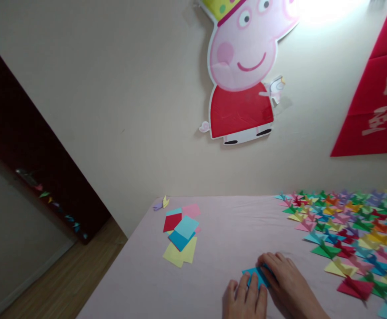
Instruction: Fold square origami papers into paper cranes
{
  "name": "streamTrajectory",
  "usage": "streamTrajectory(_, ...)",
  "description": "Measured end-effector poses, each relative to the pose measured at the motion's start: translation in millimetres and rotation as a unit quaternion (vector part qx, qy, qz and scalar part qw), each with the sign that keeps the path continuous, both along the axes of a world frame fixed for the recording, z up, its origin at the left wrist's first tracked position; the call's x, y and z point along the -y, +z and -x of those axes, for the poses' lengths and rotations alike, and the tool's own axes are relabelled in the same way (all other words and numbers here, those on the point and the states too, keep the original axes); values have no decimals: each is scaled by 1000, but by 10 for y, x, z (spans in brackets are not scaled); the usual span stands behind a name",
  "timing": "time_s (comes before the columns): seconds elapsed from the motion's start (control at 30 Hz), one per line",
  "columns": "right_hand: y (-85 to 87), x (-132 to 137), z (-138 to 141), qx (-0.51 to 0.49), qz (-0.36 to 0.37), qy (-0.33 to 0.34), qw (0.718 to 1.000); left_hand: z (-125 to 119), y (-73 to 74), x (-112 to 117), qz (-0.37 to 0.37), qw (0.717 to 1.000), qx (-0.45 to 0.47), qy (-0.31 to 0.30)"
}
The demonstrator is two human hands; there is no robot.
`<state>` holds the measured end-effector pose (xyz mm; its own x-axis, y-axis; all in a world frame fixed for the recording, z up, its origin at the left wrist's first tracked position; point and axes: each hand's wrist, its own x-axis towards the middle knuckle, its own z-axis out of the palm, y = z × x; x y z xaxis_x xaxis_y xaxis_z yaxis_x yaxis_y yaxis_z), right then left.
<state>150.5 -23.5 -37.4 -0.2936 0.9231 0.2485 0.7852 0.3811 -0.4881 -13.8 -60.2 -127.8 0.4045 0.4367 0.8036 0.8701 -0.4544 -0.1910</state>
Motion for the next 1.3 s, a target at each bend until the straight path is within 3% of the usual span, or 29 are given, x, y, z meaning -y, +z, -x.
streamTrajectory(0.17, 226, 105, 6, -3, 71, 4, 997, 35, 89, 88, 127, 991, -50, 6)
streamTrajectory(0.27, 303, 139, 55, 6, 81, -30, 996, 43, 191, 132, 165, 985, -39, -7)
streamTrajectory(0.4, 296, 109, 70, 7, 67, -42, 997, 67, 337, 155, 148, 989, -22, -10)
streamTrajectory(0.57, 160, 9, -81, -24, 63, -16, 998, 163, 440, 161, 110, 994, -23, -18)
streamTrajectory(0.7, 55, -55, -198, -129, 75, 7, 989, 283, 404, 175, 87, 996, 6, -3)
streamTrajectory(0.8, 51, -54, -243, -265, 116, 18, 957, 436, 402, 174, 74, 997, 26, -4)
streamTrajectory(0.93, 136, 22, -272, -369, 166, 37, 914, 546, 582, 82, 151, 988, -2, 26)
streamTrajectory(1.0, 190, 70, -283, -353, 169, 42, 919, 486, 732, -37, 177, 982, 27, 54)
streamTrajectory(1.1, 251, 124, -305, -280, 141, 63, 947, 319, 963, -260, 196, 980, 5, 32)
streamTrajectory(1.2, 282, 163, -320, -188, 96, 70, 975, 202, 1121, -385, 207, 978, -34, -16)
streamTrajectory(1.3, 312, 205, -276, -93, 57, 93, 990, 200, 1154, -341, 208, 971, -63, -96)
